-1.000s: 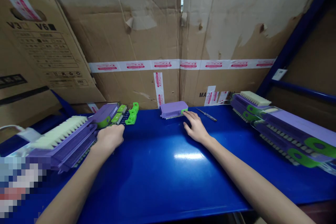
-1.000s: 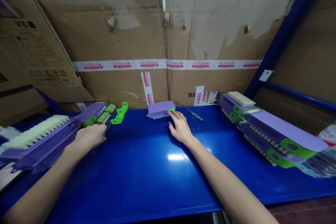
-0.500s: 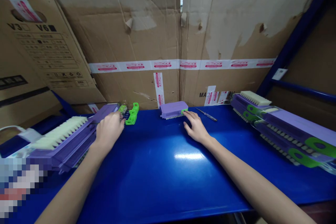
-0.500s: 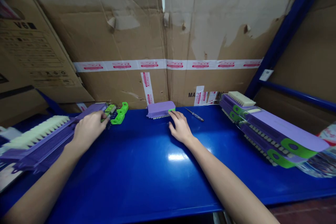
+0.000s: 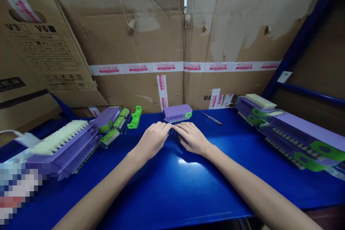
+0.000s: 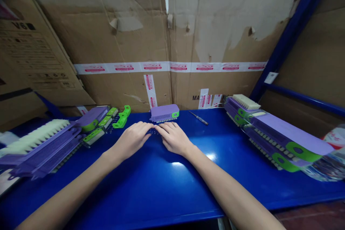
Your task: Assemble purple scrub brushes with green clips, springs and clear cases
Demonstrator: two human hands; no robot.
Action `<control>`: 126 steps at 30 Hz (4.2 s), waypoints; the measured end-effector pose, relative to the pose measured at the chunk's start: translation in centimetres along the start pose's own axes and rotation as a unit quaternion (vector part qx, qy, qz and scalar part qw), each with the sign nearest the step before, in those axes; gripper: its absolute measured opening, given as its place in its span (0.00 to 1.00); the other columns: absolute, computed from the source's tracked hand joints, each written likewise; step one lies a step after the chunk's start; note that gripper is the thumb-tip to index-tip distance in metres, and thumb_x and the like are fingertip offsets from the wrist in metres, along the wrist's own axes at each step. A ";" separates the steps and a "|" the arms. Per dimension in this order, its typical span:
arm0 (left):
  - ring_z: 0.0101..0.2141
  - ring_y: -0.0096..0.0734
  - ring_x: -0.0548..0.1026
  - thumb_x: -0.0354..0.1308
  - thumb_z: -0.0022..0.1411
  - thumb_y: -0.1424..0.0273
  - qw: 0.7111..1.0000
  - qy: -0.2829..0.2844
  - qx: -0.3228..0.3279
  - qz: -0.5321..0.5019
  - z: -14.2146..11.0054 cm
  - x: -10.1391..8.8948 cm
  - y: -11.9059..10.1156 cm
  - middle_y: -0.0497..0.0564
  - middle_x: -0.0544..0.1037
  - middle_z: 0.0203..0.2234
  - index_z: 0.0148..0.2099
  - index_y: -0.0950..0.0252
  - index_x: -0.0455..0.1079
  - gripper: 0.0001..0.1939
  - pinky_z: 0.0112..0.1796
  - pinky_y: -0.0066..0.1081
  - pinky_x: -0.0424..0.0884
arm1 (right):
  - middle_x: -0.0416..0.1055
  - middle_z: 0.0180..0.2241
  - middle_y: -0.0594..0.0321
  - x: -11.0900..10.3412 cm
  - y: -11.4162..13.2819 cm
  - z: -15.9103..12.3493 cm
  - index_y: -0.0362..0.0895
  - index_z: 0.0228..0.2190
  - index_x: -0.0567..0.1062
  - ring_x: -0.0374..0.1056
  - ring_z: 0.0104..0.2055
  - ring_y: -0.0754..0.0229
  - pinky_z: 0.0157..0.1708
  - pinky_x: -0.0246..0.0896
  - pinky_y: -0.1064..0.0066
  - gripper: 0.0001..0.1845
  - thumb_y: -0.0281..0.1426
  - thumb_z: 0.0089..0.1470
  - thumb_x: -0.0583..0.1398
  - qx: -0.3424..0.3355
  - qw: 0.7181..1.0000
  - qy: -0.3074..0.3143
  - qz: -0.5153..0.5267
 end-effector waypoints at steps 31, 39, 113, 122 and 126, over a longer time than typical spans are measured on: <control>0.40 0.58 0.75 0.38 0.61 0.73 0.893 0.194 -0.379 0.144 -9.1 -1.9 14.7 0.69 0.75 0.39 0.44 0.70 0.69 0.19 0.35 0.45 0.69 | 0.72 0.39 0.55 2.0 -4.1 -1.1 0.41 0.52 0.67 0.65 0.42 0.56 0.41 0.58 0.66 0.22 0.23 0.55 0.51 0.219 0.971 0.091 -0.003; 0.41 0.57 0.74 0.42 0.62 0.62 0.892 0.170 -0.405 0.105 -9.8 -1.8 15.4 0.67 0.75 0.42 0.48 0.68 0.68 0.21 0.37 0.43 0.69 | 0.72 0.40 0.55 2.0 -4.2 -1.2 0.41 0.52 0.67 0.65 0.42 0.55 0.41 0.57 0.67 0.22 0.23 0.55 0.51 0.226 0.970 0.092 0.007; 0.43 0.42 0.69 0.53 0.60 0.62 0.976 0.076 -0.156 -0.132 4.5 7.2 1.3 0.55 0.74 0.38 0.41 0.65 0.70 0.13 0.43 0.38 0.63 | 0.72 0.25 0.63 1.4 -8.7 -2.3 0.42 0.43 0.75 0.64 0.23 0.63 0.25 0.60 0.71 0.26 0.48 0.50 0.57 0.411 0.800 -0.168 0.404; 0.27 0.31 0.71 0.51 0.59 0.69 0.941 -0.010 -0.202 -0.273 4.8 7.5 0.6 0.49 0.74 0.25 0.52 0.65 0.67 0.19 0.31 0.28 0.64 | 0.74 0.25 0.63 2.1 -8.0 -2.3 0.41 0.33 0.74 0.72 0.30 0.60 0.32 0.65 0.69 0.23 0.40 0.35 0.69 0.444 0.676 -0.194 0.556; 0.20 0.25 0.66 0.50 0.59 0.69 0.909 -0.019 -0.207 -0.361 5.4 8.0 0.9 0.45 0.70 0.18 0.44 0.65 0.72 0.14 0.26 0.26 0.62 | 0.75 0.26 0.62 2.3 -8.1 -2.4 0.41 0.31 0.74 0.73 0.31 0.59 0.35 0.65 0.67 0.22 0.38 0.32 0.70 0.445 0.666 -0.194 0.566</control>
Point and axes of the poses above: each hand's wrist, its own z-axis towards the middle knuckle, its own x-axis out of the palm, y = z × x, the point moved 6 cm from there along z, towards the middle knuckle
